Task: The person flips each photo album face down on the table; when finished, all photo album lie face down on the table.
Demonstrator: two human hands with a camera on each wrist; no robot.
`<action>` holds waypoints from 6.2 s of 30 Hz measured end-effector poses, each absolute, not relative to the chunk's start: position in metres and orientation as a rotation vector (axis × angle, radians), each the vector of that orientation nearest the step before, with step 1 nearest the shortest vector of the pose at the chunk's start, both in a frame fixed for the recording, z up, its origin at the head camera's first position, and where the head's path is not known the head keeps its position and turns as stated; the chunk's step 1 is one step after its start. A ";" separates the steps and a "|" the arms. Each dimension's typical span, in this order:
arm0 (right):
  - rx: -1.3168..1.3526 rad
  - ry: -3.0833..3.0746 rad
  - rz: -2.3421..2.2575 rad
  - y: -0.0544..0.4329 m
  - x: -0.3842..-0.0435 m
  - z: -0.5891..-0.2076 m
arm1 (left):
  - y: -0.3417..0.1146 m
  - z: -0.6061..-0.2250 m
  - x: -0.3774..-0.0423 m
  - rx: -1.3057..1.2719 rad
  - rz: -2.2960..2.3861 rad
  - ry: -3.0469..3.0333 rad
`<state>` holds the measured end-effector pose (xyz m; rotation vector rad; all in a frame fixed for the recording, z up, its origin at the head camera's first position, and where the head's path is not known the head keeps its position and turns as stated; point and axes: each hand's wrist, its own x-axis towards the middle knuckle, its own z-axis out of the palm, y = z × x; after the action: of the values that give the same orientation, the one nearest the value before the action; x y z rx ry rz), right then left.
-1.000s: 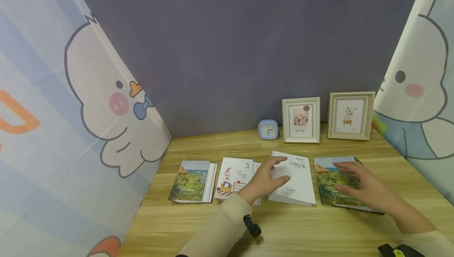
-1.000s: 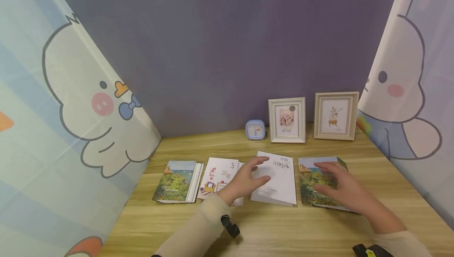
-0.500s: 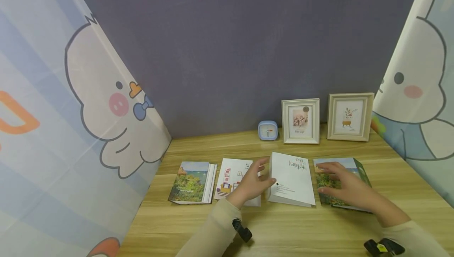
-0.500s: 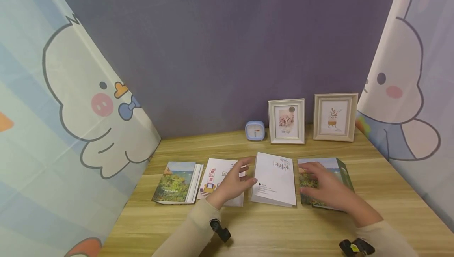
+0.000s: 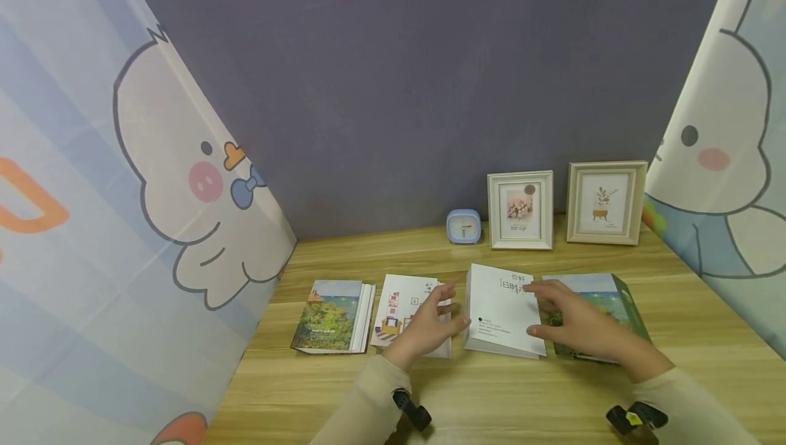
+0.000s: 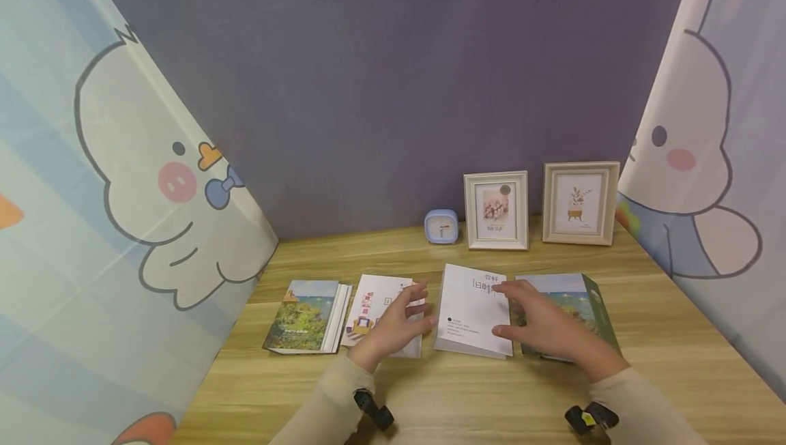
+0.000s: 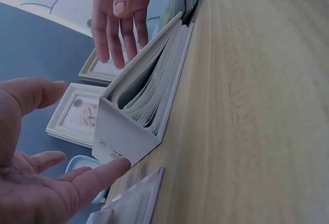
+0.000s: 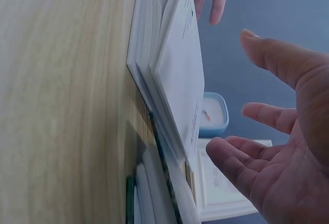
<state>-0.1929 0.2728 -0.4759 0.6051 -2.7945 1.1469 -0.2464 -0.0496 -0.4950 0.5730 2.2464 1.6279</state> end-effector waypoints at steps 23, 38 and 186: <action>0.734 -2.860 0.980 0.239 -0.210 -0.492 | -0.046 -0.507 -0.238 0.615 1.454 2.360; 0.726 -2.851 0.927 0.238 -0.207 -0.500 | -0.043 -0.510 -0.235 0.634 1.429 2.391; 0.820 -2.270 1.972 0.240 -0.204 -0.500 | -0.034 -0.504 -0.239 0.913 1.796 1.972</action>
<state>-0.2042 0.2396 -0.5003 0.8204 -2.2705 1.9718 -0.2386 -0.0337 -0.5044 0.9131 1.9721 1.7962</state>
